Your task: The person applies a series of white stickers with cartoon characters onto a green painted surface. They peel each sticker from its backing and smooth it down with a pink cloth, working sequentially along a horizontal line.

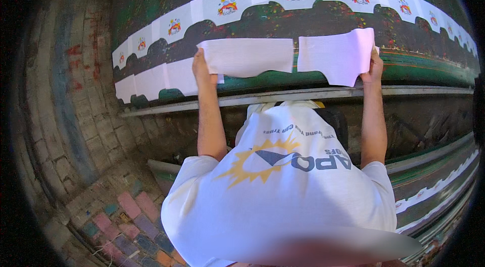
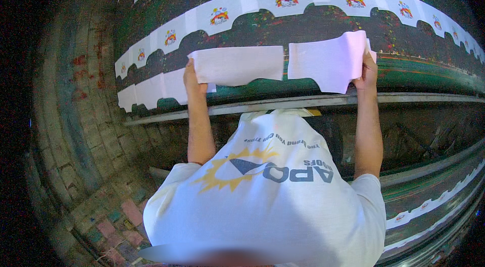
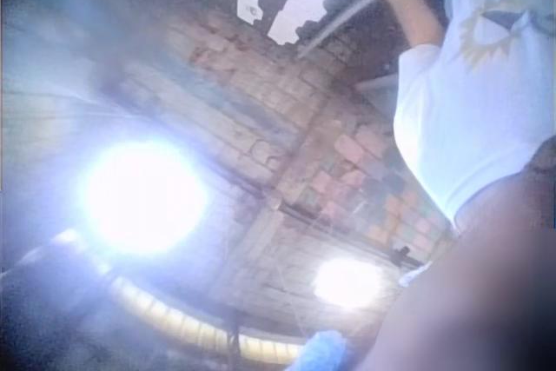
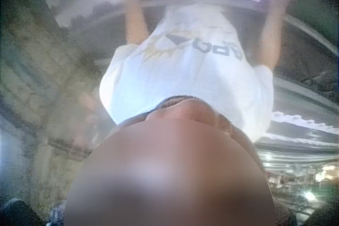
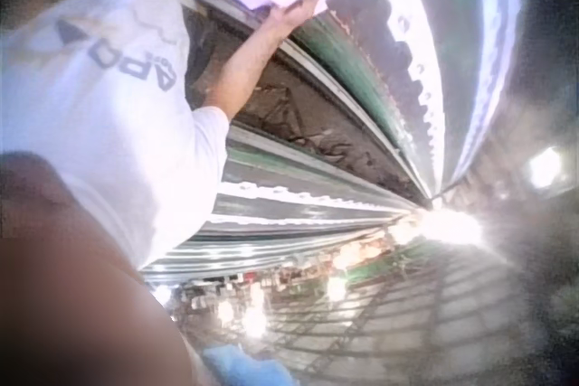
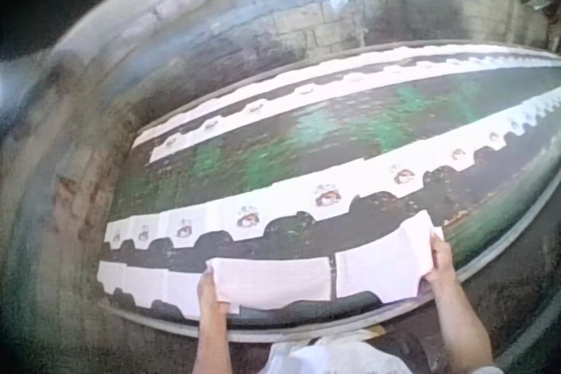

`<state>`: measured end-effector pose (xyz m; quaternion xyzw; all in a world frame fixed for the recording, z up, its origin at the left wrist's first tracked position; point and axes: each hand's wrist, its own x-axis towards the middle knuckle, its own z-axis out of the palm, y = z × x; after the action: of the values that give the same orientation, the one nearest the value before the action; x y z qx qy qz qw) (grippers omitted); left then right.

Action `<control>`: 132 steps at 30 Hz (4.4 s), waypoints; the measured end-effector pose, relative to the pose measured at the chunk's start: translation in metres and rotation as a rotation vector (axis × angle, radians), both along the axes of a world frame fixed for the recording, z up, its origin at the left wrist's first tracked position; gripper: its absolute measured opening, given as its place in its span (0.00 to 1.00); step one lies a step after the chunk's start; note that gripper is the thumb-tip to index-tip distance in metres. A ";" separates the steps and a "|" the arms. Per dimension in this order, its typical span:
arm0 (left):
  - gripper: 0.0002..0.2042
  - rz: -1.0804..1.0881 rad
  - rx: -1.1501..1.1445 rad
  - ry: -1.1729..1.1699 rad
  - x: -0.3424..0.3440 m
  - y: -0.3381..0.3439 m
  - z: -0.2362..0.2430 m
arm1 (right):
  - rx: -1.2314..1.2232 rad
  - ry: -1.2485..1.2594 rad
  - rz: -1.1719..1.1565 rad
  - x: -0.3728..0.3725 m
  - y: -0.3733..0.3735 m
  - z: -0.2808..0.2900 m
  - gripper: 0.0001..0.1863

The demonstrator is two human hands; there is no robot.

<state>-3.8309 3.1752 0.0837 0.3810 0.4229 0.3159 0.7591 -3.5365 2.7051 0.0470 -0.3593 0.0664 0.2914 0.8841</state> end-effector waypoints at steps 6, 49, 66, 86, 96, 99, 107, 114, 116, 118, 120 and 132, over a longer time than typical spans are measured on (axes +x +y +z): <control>0.14 0.250 -0.060 -0.147 -0.077 0.074 0.048 | -0.021 -0.077 0.011 -0.016 0.013 0.018 0.25; 0.10 -0.313 1.133 1.165 -0.028 -0.023 -0.021 | -0.718 -0.261 0.130 0.050 -0.043 0.021 0.17; 0.08 -0.356 1.180 0.796 0.075 -0.071 -0.006 | -0.728 -0.389 0.439 0.002 0.007 0.031 0.18; 0.11 -0.762 0.129 -0.010 0.257 -0.374 0.025 | -0.267 -0.066 0.597 0.050 -0.083 0.042 0.19; 0.11 -0.490 0.518 0.383 0.230 -0.337 0.008 | -0.389 -0.146 0.330 0.089 -0.076 -0.010 0.19; 0.11 -0.464 0.602 0.484 0.215 -0.312 -0.014 | -0.242 0.013 0.186 0.103 -0.087 -0.022 0.19; 0.11 -0.333 0.621 0.475 0.215 -0.308 -0.044 | -0.218 0.061 0.130 0.106 -0.095 -0.017 0.19; 0.14 -0.304 0.885 0.662 0.193 -0.261 -0.018 | -0.089 0.022 0.023 0.131 -0.142 0.018 0.23; 0.13 -0.254 0.891 0.664 0.182 -0.241 -0.013 | -0.056 0.001 -0.025 0.134 -0.162 0.028 0.23; 0.14 -0.253 0.923 0.704 0.172 -0.220 -0.012 | -0.071 -0.021 -0.083 0.135 -0.180 0.034 0.23; 0.13 -0.265 0.955 0.748 0.162 -0.203 -0.017 | -0.076 -0.015 -0.126 0.134 -0.197 0.038 0.22; 0.11 -0.205 1.277 0.916 0.146 -0.186 -0.025 | -0.482 -0.137 -0.502 0.156 -0.253 0.180 0.23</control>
<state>-3.6853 2.9893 0.0588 0.8720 0.3931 0.2377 0.1692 -3.3801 2.4523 0.2273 -0.5488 0.1599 0.0162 0.8203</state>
